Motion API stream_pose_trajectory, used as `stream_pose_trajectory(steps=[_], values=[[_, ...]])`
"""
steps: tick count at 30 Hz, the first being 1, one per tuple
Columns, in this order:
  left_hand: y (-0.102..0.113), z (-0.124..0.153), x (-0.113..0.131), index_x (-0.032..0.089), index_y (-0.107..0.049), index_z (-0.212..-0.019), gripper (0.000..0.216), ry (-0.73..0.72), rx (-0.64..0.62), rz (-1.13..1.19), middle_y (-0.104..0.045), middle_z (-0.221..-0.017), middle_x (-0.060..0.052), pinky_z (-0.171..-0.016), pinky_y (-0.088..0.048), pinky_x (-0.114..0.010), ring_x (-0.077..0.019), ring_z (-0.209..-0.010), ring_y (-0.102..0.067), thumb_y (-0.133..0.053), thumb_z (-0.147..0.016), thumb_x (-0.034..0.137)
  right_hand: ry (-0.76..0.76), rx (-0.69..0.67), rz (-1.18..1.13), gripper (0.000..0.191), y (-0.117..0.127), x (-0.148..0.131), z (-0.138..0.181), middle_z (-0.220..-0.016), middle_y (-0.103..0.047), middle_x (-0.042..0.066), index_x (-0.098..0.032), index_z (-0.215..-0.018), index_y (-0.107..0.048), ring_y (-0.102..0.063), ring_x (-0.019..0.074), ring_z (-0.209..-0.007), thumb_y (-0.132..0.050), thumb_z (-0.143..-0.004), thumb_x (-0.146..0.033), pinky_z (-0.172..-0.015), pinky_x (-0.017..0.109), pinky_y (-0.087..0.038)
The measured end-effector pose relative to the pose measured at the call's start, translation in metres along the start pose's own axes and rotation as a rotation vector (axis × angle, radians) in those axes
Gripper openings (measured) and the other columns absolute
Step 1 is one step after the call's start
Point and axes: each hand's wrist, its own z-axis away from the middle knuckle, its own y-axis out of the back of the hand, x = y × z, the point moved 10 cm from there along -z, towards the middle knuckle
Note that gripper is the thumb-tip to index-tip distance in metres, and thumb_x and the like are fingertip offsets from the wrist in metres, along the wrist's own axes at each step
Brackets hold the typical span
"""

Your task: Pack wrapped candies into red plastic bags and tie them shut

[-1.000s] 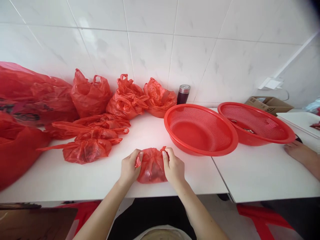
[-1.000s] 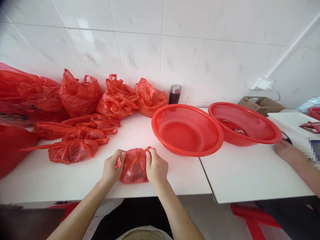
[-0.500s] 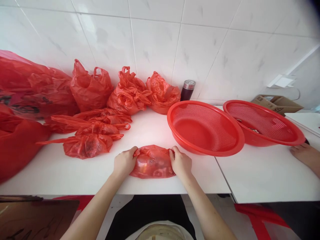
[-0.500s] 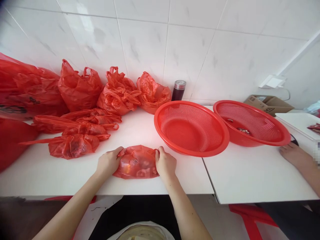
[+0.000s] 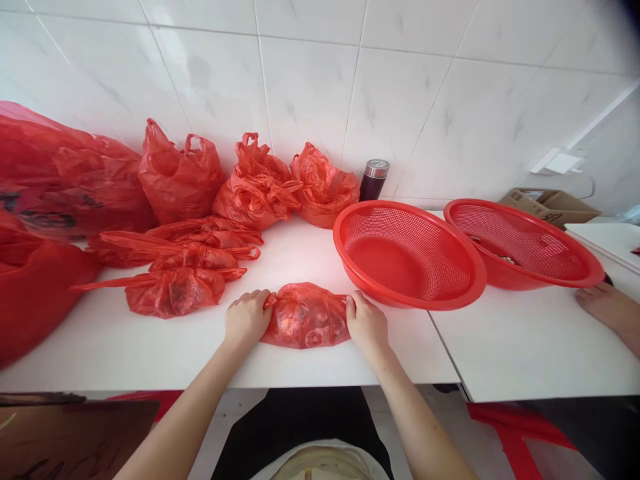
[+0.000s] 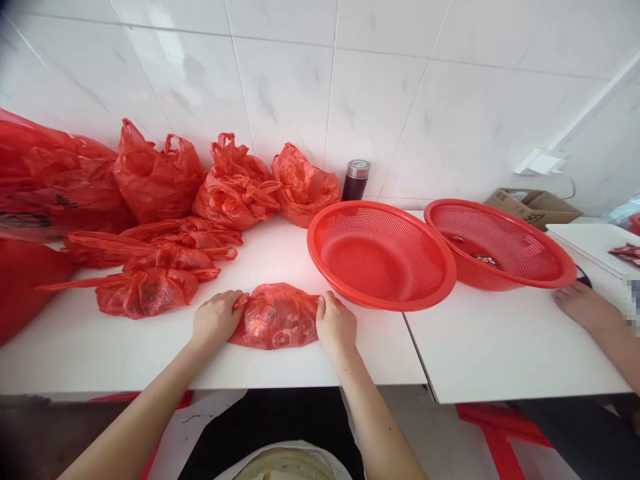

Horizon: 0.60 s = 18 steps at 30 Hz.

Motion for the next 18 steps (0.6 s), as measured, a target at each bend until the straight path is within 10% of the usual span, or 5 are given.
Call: stream_pose_trajectory(steps=[12,18], values=[[0.011,0.032,-0.070,0.022,-0.058,-0.072,0.042,0.199,-0.012,0.199,-0.067,-0.071,-0.002,-0.055,-0.037,-0.026,-0.0193,-0.065,-0.061,-0.031,-0.095,0.045,0.076,0.030,-0.190,0.025,0.004,0.020,0.016,-0.075,-0.065,0.004,-0.021,-0.082,-0.053,-0.058,0.0185,-0.065,-0.033,-0.095,-0.029,-0.059,0.026,-0.030],[0.069,0.020,-0.015,0.024,-0.060,-0.117,0.030,-0.020,0.236,0.253,-0.065,-0.119,-0.007,-0.086,-0.044,-0.037,-0.0247,-0.105,-0.059,-0.045,-0.092,0.033,0.028,0.047,-0.372,0.033,0.005,0.028,0.018,-0.060,-0.052,-0.001,-0.022,-0.080,-0.050,-0.048,0.0167,-0.055,-0.031,-0.096,-0.045,-0.056,0.025,-0.031]])
